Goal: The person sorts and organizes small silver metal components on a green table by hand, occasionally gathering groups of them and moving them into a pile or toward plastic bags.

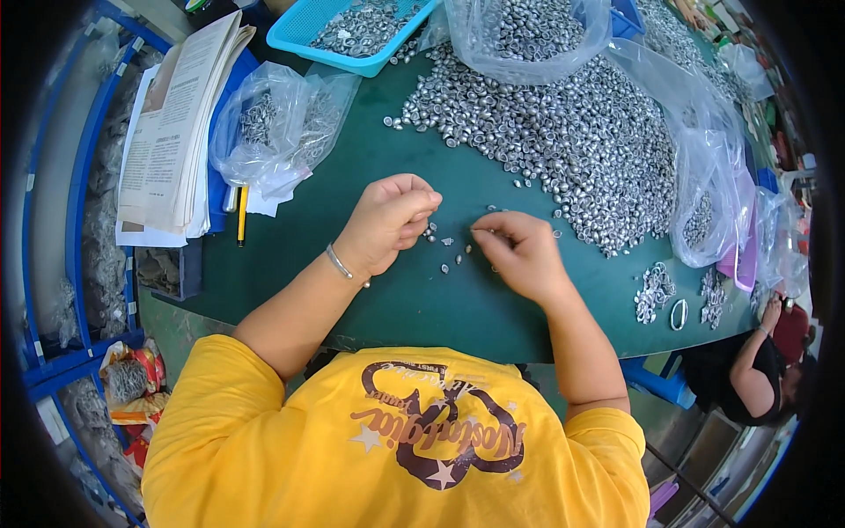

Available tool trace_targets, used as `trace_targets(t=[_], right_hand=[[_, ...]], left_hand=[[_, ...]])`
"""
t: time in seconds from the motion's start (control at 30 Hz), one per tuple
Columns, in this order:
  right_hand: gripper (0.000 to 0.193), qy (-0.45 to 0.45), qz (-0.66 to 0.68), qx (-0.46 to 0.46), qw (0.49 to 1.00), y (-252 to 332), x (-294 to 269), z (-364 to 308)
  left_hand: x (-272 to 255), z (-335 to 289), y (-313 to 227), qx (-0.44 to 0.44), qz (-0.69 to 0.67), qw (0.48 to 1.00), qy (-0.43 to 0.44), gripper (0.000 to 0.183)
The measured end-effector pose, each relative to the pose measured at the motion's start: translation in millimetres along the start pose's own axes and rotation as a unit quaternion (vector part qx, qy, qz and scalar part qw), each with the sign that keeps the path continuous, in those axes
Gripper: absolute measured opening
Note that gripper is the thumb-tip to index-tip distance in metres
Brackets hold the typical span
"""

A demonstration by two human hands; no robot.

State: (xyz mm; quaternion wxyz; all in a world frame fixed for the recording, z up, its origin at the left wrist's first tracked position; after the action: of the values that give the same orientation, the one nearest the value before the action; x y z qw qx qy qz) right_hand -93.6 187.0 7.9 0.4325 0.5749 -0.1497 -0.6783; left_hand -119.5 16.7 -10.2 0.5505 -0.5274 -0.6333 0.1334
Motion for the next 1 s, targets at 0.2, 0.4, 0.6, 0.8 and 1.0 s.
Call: trace_targets(t=[0.2, 0.4, 0.6, 0.8, 1.0], right_hand=[[0.01, 0.068, 0.3, 0.32, 0.896, -20, -21, -16], [0.009, 0.077, -0.135, 0.02, 0.988, 12, 4, -16], [0.008, -0.006, 0.73, 0.244, 0.638, -29, -39, -27], [0.009, -0.036, 0.23, 0.315, 0.92, -33, -42, -34], [0.009, 0.019, -0.064, 0.099, 0.993, -5, -21, -20]], left_hand=[[-3, 3, -11, 0.088, 0.21, 0.972, -0.056, 0.009], [15, 12, -11, 0.153, 0.307, 0.939, -0.022, 0.011], [24, 19, -17, 0.168, 0.44, 0.882, 0.004, 0.008], [49, 44, -6, 0.36, 0.608, 0.703, 0.079, 0.011], [49, 55, 5, 0.294, 0.659, 0.689, 0.065, 0.008]])
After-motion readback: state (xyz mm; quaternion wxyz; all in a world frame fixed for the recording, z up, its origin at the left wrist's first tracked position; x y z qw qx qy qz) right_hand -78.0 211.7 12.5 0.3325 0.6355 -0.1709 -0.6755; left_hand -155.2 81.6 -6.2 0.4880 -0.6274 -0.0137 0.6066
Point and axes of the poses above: each hand's wrist, its own z-axis towards the middle knuckle, its own x-axis out of the palm, y = z × x, the point moved 5 cm from there along z, towards the middle knuckle, and after that the axes turned 4 degrees about x, right-handed, at the moved point
